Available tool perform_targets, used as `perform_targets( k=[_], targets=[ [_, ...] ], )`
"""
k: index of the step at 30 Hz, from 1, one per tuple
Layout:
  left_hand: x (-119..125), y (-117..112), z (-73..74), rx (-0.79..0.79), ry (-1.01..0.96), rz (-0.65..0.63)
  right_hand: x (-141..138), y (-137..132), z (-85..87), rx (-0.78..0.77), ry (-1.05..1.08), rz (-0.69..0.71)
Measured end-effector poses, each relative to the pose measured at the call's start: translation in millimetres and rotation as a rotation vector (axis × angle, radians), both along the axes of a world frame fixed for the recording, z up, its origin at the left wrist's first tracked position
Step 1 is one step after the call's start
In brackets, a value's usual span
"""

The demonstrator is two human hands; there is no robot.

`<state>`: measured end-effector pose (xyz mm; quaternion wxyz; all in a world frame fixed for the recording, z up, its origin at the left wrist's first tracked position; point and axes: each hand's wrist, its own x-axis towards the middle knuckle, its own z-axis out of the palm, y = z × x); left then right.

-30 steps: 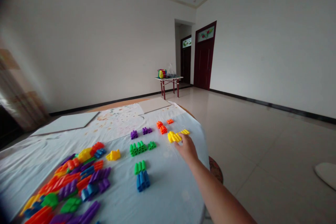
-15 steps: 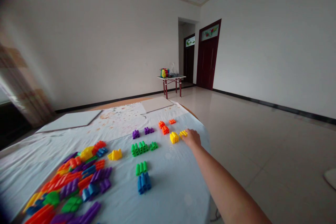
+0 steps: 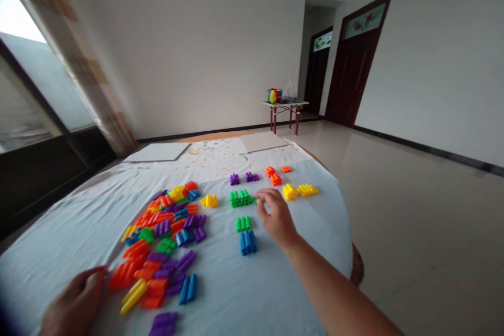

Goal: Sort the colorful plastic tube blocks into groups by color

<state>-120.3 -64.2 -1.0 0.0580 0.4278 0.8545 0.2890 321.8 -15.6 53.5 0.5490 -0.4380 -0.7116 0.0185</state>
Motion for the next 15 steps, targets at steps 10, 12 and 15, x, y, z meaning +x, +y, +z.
perform_targets(
  k=[10, 12, 15],
  targets=[
    [22, -8, 9.5, 0.058, -0.118, 0.028, -124, -56, -13.8, -0.399, -0.314, 0.634],
    [21, -8, 7.2, 0.068, -0.123, 0.027, -129, -55, -22.7, -0.455, -0.370, 0.656],
    [21, -8, 6.3, 0.082, -0.126, 0.028, -129, -55, -33.8, -0.491, -0.412, 0.641]
  ],
)
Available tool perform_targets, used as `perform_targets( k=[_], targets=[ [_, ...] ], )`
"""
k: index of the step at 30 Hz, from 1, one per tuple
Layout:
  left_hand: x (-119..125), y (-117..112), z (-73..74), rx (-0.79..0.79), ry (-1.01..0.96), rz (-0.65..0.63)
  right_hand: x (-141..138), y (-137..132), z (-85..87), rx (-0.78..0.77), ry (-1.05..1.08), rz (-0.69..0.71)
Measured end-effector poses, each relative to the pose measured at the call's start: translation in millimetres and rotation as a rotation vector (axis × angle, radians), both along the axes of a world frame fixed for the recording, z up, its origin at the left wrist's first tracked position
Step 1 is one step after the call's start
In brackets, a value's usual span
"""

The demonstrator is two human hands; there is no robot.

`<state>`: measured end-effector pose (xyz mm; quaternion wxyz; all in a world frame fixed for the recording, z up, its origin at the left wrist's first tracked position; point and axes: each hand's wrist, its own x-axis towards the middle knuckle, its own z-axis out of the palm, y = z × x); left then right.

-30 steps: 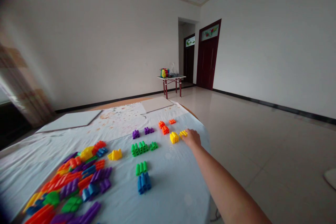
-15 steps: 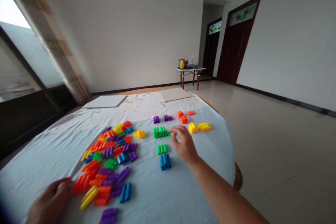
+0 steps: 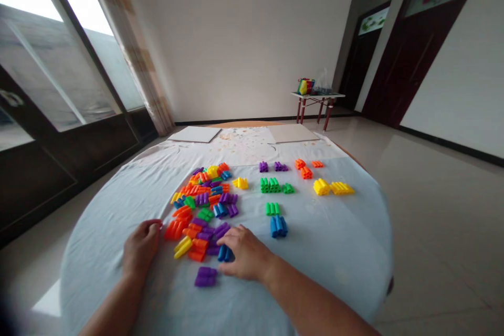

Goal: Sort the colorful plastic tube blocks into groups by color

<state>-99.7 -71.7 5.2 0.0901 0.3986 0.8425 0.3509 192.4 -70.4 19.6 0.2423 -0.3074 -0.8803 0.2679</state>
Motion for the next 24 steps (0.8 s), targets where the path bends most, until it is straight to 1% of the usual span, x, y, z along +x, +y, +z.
perform_targets(
  k=[3, 6, 9, 17, 21, 24],
  targets=[
    [2, 1, 1.1, 0.010, -0.001, 0.004, 4, 0, -7.7, 0.012, -0.010, -0.020],
    [3, 0, 2.9, 0.013, -0.003, 0.005, 7, 1, -11.7, 0.024, 0.022, -0.065],
    [4, -1, 4.5, 0.012, -0.004, -0.002, 10, 3, -12.4, 0.030, 0.038, -0.115],
    [-5, 2, 1.1, -0.021, -0.011, -0.019, 15, 8, -11.7, 0.003, 0.023, -0.117],
    [-5, 2, 4.0, -0.062, -0.012, -0.022, 15, 6, -6.0, 0.007, 0.086, -0.088],
    [-3, 2, 7.2, -0.076, -0.005, -0.018, 21, 3, 8.9, 0.029, 0.191, -0.087]
  ],
)
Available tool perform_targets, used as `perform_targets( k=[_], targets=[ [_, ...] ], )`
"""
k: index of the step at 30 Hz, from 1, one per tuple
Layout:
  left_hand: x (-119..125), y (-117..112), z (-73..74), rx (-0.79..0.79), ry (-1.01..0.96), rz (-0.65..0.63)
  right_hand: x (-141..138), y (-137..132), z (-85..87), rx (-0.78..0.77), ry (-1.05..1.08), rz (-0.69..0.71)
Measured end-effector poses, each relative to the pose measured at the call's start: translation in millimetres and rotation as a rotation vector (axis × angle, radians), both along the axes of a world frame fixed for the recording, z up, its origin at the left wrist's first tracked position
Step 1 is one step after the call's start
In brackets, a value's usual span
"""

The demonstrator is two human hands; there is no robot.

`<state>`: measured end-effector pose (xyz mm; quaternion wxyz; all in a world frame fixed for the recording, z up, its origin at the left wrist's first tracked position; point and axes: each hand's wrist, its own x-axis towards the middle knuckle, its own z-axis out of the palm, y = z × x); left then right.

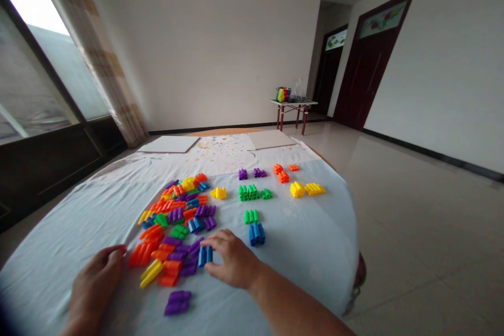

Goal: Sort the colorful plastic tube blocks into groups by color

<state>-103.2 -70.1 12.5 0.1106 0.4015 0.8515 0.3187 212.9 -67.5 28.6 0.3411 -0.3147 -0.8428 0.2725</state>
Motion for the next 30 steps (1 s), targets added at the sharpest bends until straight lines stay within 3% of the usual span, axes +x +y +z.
perform_targets(
  k=[5, 8, 13, 19, 30],
  targets=[
    [-3, 1, -2.0, -0.003, 0.019, -0.009, 40, 2, 33.9, 0.089, 0.103, -0.148],
    [-6, 3, -5.1, -0.008, 0.032, -0.024, 81, 8, 38.7, 0.084, 0.055, -0.263],
    [-8, 4, -6.6, 0.003, 0.005, -0.006, 141, 16, 8.0, -0.028, -0.052, -0.423],
    [-6, 4, -5.2, 0.014, 0.017, -0.007, 164, 18, -29.6, -0.054, -0.114, -0.466],
    [-4, 2, -0.4, -0.036, -0.010, -0.022, 168, 16, -25.2, -0.057, -0.203, -0.468]
  ],
)
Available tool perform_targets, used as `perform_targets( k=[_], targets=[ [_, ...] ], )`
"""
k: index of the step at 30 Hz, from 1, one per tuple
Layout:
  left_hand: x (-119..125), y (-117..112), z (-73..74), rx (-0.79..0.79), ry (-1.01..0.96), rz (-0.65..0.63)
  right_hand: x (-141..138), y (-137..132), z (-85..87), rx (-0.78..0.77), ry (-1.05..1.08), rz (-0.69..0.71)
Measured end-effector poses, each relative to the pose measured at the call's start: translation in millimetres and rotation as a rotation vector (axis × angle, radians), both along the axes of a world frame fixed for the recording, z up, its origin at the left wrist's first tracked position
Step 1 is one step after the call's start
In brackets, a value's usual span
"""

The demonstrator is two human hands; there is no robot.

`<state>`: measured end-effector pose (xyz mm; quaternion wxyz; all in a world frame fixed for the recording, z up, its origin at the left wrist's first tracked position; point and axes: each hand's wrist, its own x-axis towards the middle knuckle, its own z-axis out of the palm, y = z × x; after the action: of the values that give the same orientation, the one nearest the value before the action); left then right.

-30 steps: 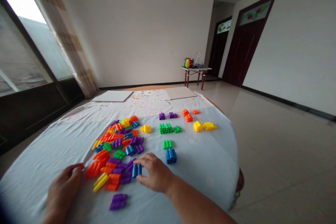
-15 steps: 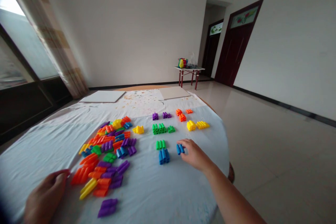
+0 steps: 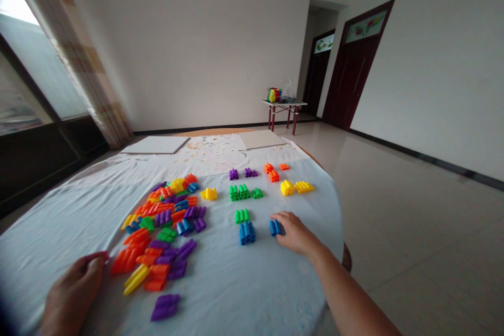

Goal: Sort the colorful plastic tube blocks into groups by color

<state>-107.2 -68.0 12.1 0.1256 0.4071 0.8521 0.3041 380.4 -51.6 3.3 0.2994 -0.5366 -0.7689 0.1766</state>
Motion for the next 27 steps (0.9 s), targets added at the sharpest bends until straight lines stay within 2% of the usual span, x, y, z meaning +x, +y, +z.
perform_targets(
  k=[5, 7, 10, 13, 17, 22, 27],
  targets=[
    [1, 0, -2.2, 0.020, 0.002, 0.011, -26, -10, 29.2, 0.221, 0.092, -0.014],
    [3, -1, -1.5, 0.036, 0.003, 0.012, -49, -17, 43.8, 0.266, 0.149, 0.037],
    [5, -2, -0.6, 0.061, 0.002, 0.012, -93, -29, 56.4, 0.228, 0.189, 0.183],
    [8, -4, -0.5, 0.084, 0.009, 0.026, -139, -35, 53.3, 0.142, 0.185, 0.350],
    [10, -6, -0.8, 0.112, 0.004, 0.025, -185, -32, 33.4, 0.058, 0.141, 0.477],
    [11, -7, -1.8, 0.138, -0.017, 0.020, -200, -23, 14.6, 0.080, 0.075, 0.414],
    [10, -5, -3.9, 0.160, -0.034, 0.014, -208, 0, 20.4, 0.158, 0.029, 0.317]
  ],
)
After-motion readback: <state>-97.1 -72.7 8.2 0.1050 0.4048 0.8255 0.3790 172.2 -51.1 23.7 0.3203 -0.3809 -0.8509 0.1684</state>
